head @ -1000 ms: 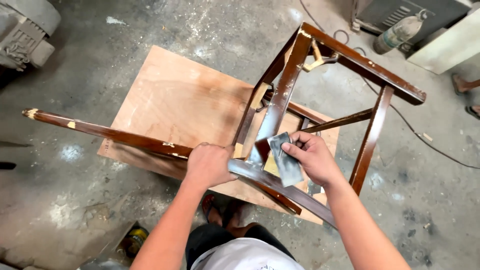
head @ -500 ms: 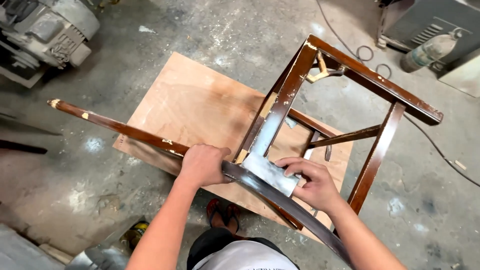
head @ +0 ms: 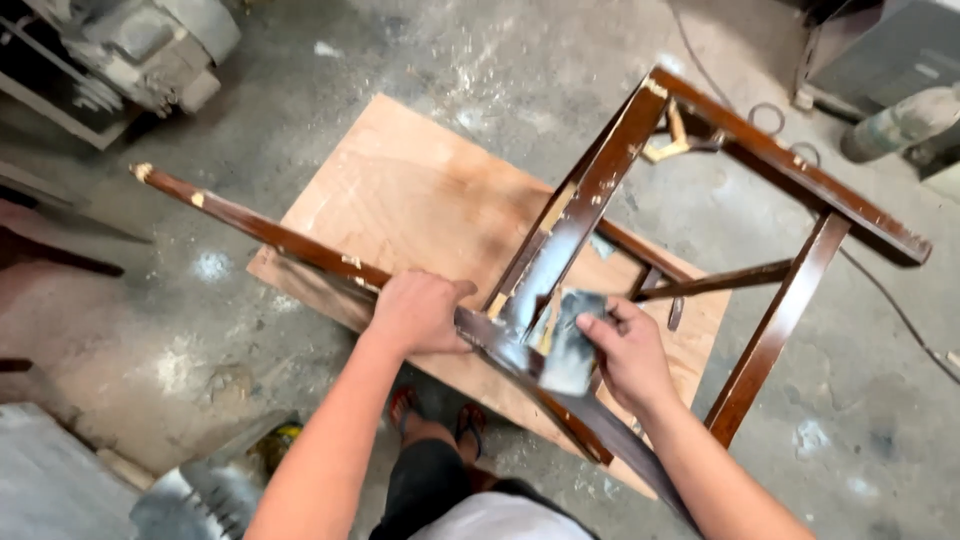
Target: Sanding a wooden chair frame with a sanding block
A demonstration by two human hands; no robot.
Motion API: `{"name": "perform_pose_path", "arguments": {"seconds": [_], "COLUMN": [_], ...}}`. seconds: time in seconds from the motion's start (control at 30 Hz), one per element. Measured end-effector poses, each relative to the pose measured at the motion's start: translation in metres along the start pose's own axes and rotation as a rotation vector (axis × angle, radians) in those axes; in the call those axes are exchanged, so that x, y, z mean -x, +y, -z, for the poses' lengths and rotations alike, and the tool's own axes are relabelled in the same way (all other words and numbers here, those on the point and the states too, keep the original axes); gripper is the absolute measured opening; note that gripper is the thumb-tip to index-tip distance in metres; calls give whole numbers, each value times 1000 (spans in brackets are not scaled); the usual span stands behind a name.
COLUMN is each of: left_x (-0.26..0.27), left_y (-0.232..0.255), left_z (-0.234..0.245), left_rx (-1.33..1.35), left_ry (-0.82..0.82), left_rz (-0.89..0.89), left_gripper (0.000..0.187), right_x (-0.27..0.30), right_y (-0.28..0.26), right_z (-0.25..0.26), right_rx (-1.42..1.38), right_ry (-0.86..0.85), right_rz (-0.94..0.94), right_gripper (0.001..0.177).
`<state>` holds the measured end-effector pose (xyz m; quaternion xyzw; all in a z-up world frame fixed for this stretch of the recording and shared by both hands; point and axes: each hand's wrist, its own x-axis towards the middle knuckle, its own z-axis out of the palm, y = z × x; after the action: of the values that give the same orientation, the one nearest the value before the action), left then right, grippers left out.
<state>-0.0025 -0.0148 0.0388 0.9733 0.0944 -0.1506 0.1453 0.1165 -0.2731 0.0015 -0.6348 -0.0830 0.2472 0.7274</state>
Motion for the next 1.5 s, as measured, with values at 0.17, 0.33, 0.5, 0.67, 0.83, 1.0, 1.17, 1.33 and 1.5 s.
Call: {"name": "perform_pose_path", "arguments": {"seconds": [0.17, 0.33, 0.5, 0.67, 0.83, 1.0, 1.17, 1.33, 1.5], "left_x": [-5, -4, 3, -2, -2, 1, 6, 5, 5], "left_y": [-4, -5, -2, -6, -6, -4, -1, -1, -2], "left_z": [-13, -14, -8, -11, -15, -11, -1, -3, -2], "left_rx": [22, 24, 26, 29, 47, 47, 38, 31, 41], "left_ry": [15, 36, 54, 72, 56, 57, 45, 36, 21], "left_rz": [-17, -26, -54, -43, -42, -49, -62, -53, -47], "left_gripper": [70, 71, 71, 71, 73, 71, 73, 71, 74], "right_x": [-6, -8, 6, -11, -17, -10, -5, -6, 5], "right_y": [5, -24, -58, -5, -3, -16, -10, -8, -35], "right_z": [-5, -24, -33, -6, -6, -18, -23, -17, -24], "right_rx": [-44, 22, 355, 381, 354, 314, 293, 357, 455], "right_ry": [-80, -184, -442, -347, -386, -525, -501, -493, -473], "right_rz": [-91, -81, -7, -27, -59, -110, -133, -105, 23], "right_gripper": [5, 17, 38, 33, 21, 13, 22, 28, 31]}}
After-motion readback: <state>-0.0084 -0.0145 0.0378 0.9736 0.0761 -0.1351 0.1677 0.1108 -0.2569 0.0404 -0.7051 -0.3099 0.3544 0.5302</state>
